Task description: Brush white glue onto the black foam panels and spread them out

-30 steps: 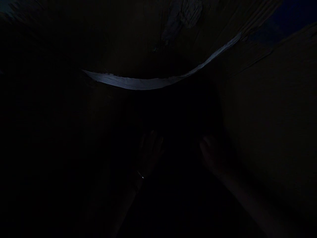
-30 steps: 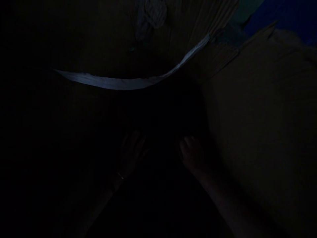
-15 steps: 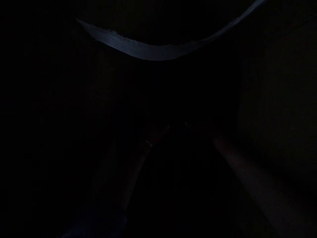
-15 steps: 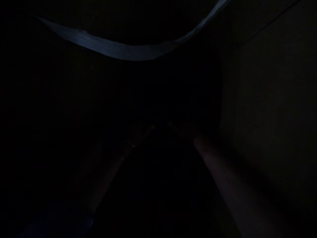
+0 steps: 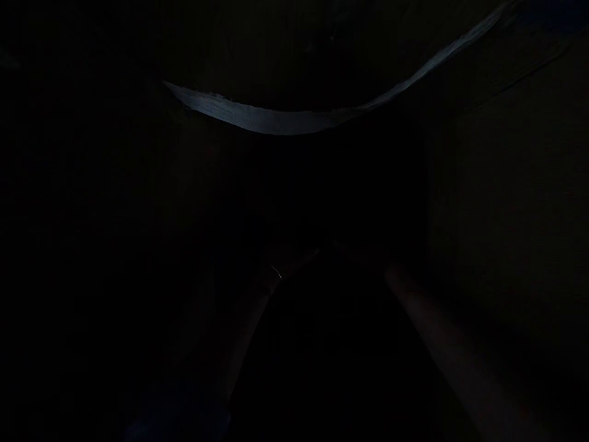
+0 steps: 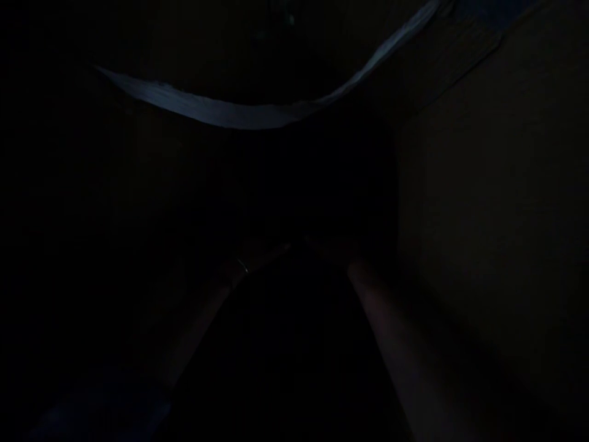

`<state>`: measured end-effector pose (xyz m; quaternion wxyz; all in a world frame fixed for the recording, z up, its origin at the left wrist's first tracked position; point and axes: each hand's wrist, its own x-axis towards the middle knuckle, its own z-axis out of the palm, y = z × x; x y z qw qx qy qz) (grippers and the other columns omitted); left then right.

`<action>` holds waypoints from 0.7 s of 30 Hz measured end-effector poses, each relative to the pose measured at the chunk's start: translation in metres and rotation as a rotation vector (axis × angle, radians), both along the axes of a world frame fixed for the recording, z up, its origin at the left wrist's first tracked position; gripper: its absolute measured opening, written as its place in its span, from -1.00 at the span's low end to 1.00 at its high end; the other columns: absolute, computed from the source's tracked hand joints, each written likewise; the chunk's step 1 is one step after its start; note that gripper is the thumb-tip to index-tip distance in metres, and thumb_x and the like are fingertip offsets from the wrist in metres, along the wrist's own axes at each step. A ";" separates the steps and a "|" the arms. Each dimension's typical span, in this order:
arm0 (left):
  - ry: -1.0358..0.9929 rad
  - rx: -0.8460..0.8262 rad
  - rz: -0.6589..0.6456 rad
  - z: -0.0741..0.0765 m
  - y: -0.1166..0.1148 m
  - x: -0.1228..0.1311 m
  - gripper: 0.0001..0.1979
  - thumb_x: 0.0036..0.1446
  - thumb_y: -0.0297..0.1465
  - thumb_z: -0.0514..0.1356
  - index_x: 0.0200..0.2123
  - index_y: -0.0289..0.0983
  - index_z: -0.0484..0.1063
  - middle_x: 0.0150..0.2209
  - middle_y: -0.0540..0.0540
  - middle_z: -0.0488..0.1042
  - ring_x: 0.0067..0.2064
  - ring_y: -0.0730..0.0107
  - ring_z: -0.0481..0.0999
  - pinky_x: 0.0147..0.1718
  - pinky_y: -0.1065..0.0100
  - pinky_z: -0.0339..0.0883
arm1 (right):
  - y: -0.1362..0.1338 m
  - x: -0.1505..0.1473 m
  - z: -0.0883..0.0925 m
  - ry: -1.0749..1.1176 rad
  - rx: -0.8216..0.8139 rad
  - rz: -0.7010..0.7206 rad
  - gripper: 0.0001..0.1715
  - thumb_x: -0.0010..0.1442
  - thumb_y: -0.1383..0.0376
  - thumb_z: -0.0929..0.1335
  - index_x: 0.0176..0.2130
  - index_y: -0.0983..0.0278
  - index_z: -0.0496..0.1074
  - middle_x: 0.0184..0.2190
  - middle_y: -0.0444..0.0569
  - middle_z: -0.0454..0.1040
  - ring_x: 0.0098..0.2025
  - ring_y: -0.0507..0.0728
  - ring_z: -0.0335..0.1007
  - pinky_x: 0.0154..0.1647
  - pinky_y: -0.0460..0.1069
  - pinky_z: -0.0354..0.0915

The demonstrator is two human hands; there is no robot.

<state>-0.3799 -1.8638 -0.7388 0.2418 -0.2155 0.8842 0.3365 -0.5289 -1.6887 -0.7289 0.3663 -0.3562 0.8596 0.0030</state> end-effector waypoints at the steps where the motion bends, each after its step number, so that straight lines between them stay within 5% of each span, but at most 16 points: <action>1: 0.001 -0.003 -0.002 0.002 0.001 0.002 -0.62 0.14 -0.18 0.07 -0.09 -0.33 0.32 -0.10 -0.14 0.38 -0.12 0.27 0.41 -0.14 0.13 0.33 | 0.000 0.001 0.002 -0.032 0.026 -0.015 -0.24 0.18 -0.16 -0.01 0.01 0.19 0.38 -0.15 0.07 0.47 -0.16 0.24 0.42 -0.25 0.10 0.33; 9: 0.051 -0.053 0.017 0.007 0.007 0.001 -0.67 0.14 -0.26 0.09 -0.06 -0.30 0.29 -0.07 -0.14 0.34 -0.12 0.29 0.39 -0.16 0.16 0.35 | -0.005 0.011 0.029 0.148 -0.103 0.076 -0.45 0.23 -0.03 0.06 0.00 0.14 0.36 -0.15 0.06 0.47 -0.10 0.25 0.38 -0.20 0.15 0.32; 12: 0.040 -0.055 0.020 0.006 0.009 0.002 -0.67 0.15 -0.26 0.09 -0.06 -0.30 0.29 -0.06 -0.14 0.34 -0.11 0.28 0.39 -0.15 0.15 0.35 | -0.011 0.011 0.038 0.280 -0.229 0.127 -0.43 0.24 0.00 0.08 0.07 0.21 0.28 -0.03 0.12 0.38 0.05 0.28 0.25 -0.02 0.20 0.21; 16: 0.026 -0.063 0.011 0.003 0.012 0.004 -0.67 0.15 -0.26 0.08 -0.06 -0.30 0.30 -0.05 -0.14 0.34 -0.10 0.27 0.38 -0.14 0.14 0.34 | -0.027 0.004 0.026 0.405 -0.355 0.271 -0.25 0.21 -0.05 0.08 0.18 0.40 0.08 0.21 0.21 0.03 0.25 0.30 -0.15 0.17 0.25 -0.06; 21: 0.034 -0.092 0.009 0.000 0.015 0.003 -0.67 0.15 -0.26 0.09 -0.05 -0.30 0.29 -0.05 -0.14 0.33 -0.09 0.26 0.38 -0.13 0.13 0.34 | -0.034 0.006 0.010 0.454 -0.310 0.321 -0.27 0.24 -0.03 0.05 0.22 0.36 0.01 0.25 0.19 -0.09 0.28 0.29 -0.31 0.20 0.28 -0.20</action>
